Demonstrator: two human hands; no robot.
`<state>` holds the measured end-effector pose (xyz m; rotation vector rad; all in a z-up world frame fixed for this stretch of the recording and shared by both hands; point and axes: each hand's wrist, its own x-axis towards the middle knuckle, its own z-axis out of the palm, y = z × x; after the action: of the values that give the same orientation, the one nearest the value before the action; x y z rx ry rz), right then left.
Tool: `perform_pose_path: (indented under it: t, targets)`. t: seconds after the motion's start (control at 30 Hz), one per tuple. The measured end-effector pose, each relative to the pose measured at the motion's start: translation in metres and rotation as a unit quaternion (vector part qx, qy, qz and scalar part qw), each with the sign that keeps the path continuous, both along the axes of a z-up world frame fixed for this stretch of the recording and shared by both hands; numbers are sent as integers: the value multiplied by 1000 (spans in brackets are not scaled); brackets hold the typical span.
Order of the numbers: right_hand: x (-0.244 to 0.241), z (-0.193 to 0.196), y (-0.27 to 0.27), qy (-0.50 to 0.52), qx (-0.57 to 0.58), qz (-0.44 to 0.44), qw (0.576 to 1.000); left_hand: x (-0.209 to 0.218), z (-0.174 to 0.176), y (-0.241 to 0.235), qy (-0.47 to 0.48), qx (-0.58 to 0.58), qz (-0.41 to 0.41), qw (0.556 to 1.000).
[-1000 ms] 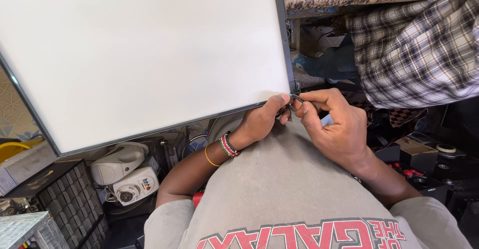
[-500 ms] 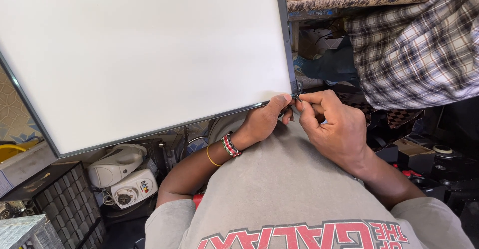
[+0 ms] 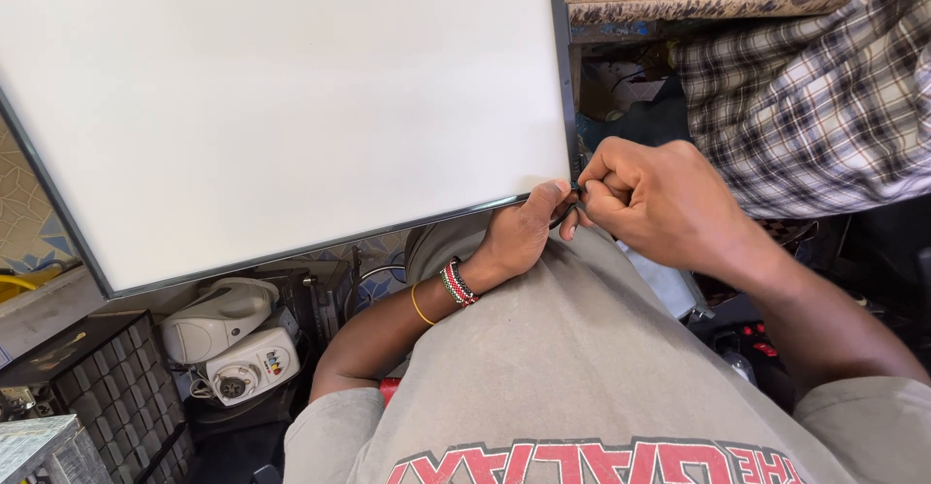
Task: The person holds a flat white panel with a black frame and uses a small metal tool to pry along the edge, removing a thin strip. They then use a knife to continue prying along the frame edge. The task appears to be disassembly or repair of an electronic panel.
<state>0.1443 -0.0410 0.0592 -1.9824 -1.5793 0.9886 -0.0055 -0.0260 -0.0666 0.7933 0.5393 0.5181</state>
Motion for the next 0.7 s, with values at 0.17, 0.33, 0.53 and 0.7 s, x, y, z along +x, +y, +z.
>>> perform_pose_path:
  t: [0.17,0.33,0.53,0.7]
  targets:
    - [10,24,36,30,-192,29,981,-1,-15,-10,16,-38,-5,999]
    - [16,20,50,63,-246,71,965,0,-2,2,12,-47,-9,999]
    - [2,-11,1,-161,-169,109,966,7,-12,7,271,-57,-157,948]
    - [-13,-28,-32,-182,3,11,983,-6,6,13,107,-42,-102,988]
